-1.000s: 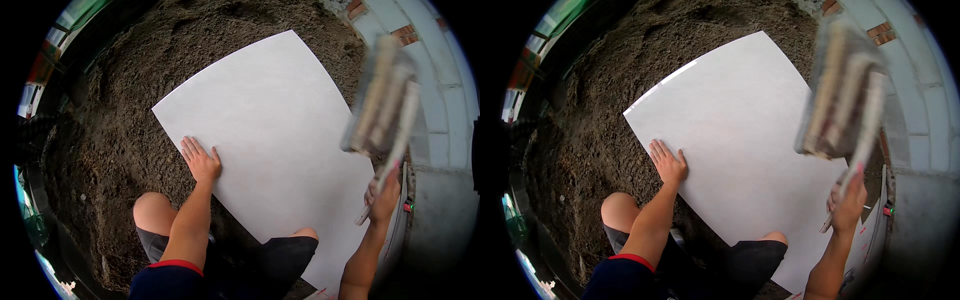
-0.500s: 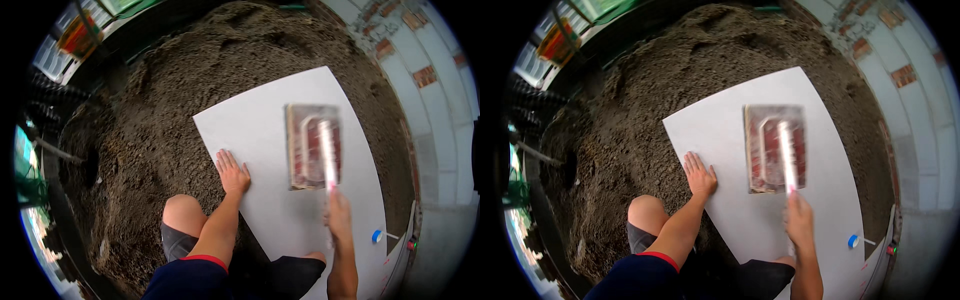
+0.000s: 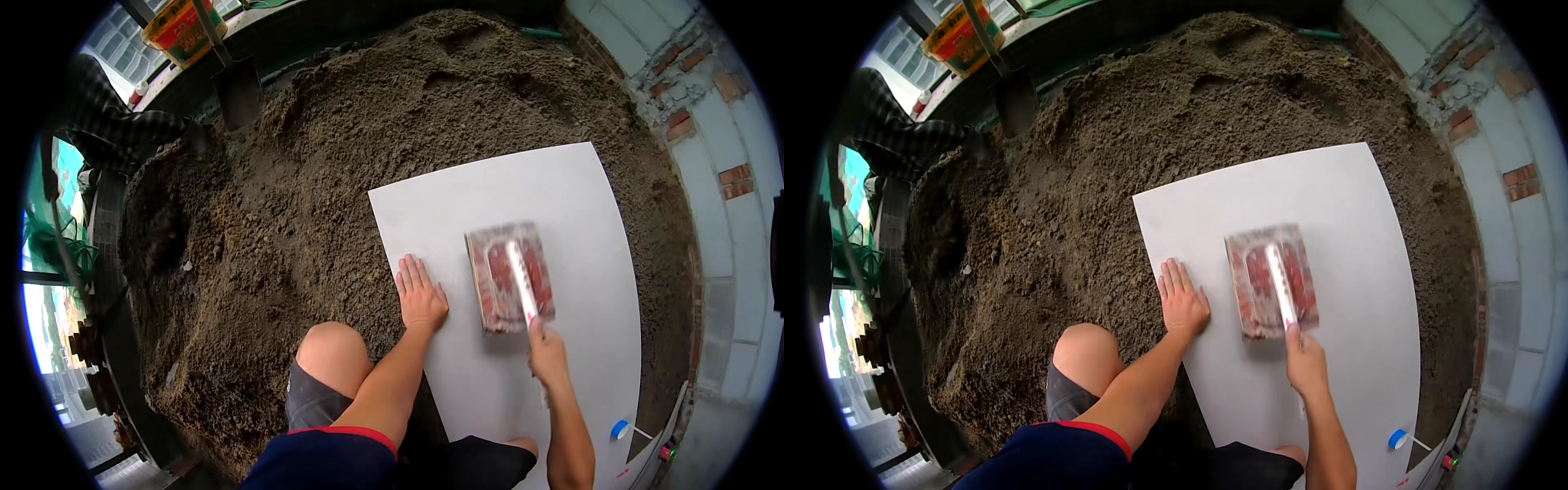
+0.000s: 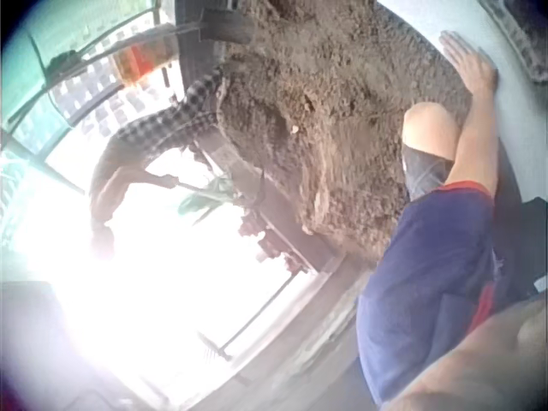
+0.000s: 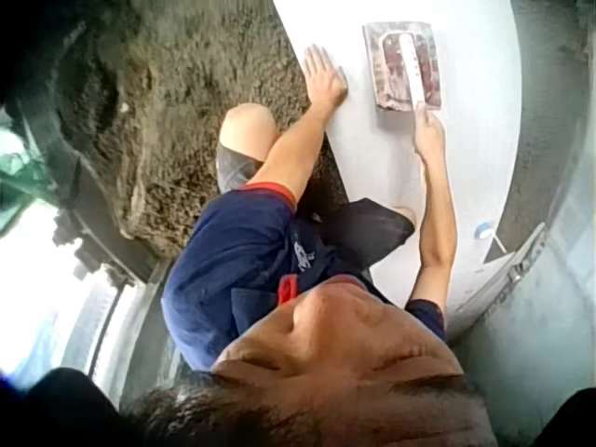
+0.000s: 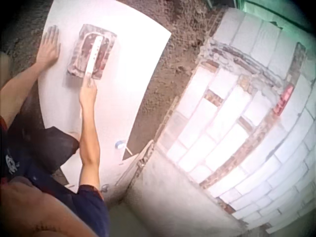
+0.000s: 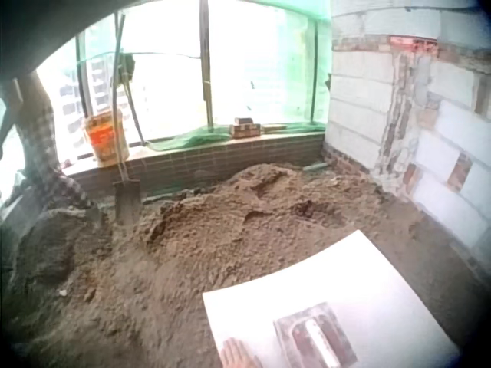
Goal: The person spreads mortar on the ground using a trowel and places a large floor tile into position.
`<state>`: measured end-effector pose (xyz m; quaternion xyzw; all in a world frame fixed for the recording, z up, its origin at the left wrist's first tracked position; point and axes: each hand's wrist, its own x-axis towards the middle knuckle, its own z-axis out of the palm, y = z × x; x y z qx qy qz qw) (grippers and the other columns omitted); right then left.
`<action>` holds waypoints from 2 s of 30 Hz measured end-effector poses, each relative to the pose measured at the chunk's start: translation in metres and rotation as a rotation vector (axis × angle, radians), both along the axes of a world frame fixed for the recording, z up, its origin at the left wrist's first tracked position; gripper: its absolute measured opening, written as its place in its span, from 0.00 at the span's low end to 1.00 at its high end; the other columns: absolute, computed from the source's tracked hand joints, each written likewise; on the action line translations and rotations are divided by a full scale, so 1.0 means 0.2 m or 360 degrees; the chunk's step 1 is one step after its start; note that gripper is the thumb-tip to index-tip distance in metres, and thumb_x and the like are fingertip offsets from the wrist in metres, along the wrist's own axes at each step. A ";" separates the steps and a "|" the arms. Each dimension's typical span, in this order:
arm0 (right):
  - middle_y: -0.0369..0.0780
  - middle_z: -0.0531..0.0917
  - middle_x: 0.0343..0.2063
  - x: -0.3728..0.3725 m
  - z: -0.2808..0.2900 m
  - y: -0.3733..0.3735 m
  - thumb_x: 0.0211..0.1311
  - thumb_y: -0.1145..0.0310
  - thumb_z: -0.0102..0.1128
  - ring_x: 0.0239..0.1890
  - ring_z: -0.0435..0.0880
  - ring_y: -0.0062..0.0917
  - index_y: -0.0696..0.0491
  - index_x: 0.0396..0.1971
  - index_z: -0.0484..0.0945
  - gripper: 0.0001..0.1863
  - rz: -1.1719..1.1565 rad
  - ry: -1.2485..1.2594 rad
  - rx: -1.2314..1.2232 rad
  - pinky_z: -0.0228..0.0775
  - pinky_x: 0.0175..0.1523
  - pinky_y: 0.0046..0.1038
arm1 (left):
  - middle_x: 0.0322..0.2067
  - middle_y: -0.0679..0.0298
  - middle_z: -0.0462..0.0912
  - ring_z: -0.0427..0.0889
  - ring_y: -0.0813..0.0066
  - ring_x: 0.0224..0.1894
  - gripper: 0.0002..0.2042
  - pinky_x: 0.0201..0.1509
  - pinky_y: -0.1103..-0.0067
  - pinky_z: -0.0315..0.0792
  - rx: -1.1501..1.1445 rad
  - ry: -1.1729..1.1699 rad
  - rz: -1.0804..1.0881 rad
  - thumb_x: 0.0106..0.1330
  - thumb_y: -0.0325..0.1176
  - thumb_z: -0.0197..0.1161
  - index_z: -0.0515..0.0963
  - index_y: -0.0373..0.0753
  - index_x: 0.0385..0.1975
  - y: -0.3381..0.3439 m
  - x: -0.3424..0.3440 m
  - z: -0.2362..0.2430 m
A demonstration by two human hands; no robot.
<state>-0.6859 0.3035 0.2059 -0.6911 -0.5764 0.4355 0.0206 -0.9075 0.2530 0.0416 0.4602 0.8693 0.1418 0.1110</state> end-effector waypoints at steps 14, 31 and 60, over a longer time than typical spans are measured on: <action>0.45 0.76 0.17 -0.20 -0.36 0.38 0.67 0.39 0.44 0.21 0.77 0.30 0.62 0.26 0.75 0.35 0.0285 -0.0074 0.0128 0.68 0.28 0.33 | 0.71 0.44 0.42 0.36 0.50 0.74 0.34 0.75 0.62 0.33 -0.0048 -0.0152 -0.0022 0.66 0.41 0.45 0.49 0.24 0.67 0.05 0.03 0.02; 0.42 0.72 0.15 -0.04 -0.52 0.28 0.69 0.40 0.40 0.15 0.73 0.28 0.58 0.24 0.72 0.33 0.0331 -0.0091 0.0556 0.64 0.20 0.34 | 0.70 0.41 0.42 0.36 0.47 0.74 0.34 0.75 0.62 0.33 -0.0081 -0.0143 -0.0001 0.65 0.40 0.46 0.49 0.23 0.67 0.00 0.03 0.03; 0.43 0.74 0.17 0.86 -0.44 0.56 0.69 0.41 0.41 0.21 0.75 0.39 0.63 0.37 0.74 0.34 -0.1032 -0.0310 0.0068 0.71 0.32 0.42 | 0.72 0.44 0.33 0.30 0.53 0.75 0.37 0.76 0.66 0.29 -0.0171 0.0153 0.0281 0.71 0.48 0.40 0.40 0.25 0.69 0.80 0.14 0.03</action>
